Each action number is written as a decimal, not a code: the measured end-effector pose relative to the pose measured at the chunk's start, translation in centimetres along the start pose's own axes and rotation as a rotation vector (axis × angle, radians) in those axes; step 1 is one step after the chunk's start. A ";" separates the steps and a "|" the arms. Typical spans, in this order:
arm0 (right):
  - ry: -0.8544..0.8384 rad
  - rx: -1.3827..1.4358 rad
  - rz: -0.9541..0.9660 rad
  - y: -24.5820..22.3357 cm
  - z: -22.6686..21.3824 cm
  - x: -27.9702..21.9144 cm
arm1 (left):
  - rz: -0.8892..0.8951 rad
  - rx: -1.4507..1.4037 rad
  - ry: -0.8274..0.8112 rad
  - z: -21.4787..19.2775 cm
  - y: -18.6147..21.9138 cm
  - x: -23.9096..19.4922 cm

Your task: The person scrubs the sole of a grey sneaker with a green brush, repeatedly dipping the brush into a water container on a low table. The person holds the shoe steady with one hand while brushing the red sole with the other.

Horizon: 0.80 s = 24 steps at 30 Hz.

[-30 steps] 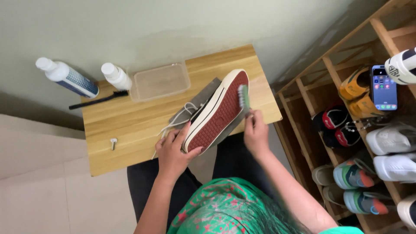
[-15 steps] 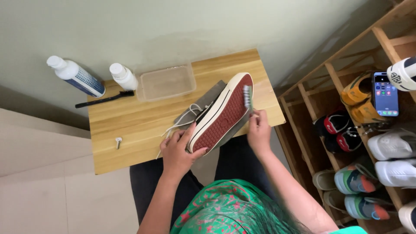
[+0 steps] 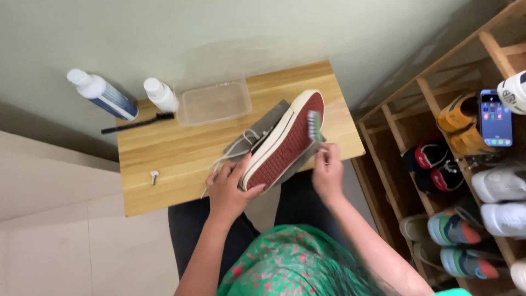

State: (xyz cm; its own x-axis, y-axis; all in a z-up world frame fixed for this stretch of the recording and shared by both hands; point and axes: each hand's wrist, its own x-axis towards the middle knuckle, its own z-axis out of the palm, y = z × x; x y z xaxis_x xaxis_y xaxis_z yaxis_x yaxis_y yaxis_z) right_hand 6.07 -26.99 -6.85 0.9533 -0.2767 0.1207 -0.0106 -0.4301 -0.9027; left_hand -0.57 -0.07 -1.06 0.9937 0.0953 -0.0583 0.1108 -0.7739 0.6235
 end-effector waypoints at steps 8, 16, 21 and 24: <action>0.027 -0.123 -0.174 -0.1 -0.6 -1.4 | -0.026 -0.012 -0.025 -0.6 0.8 -0.5; -0.051 -0.195 -0.417 0.0 -1.1 -0.8 | -0.056 -0.016 -0.046 -0.7 1.0 -0.4; -0.149 -0.213 -0.575 3.5 -0.3 -1.9 | -0.046 0.014 -0.062 -0.5 0.6 -0.2; -0.091 -0.160 -0.558 0.7 -0.9 -1.2 | -0.045 0.026 -0.079 -1.0 0.9 -0.3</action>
State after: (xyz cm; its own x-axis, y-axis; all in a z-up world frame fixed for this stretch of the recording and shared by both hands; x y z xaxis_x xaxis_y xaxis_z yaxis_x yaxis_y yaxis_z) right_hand 4.68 -27.75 -7.25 0.8496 0.1010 0.5177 0.4620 -0.6159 -0.6381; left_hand -0.76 -0.16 0.27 0.9857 0.0814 -0.1477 0.1546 -0.7860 0.5985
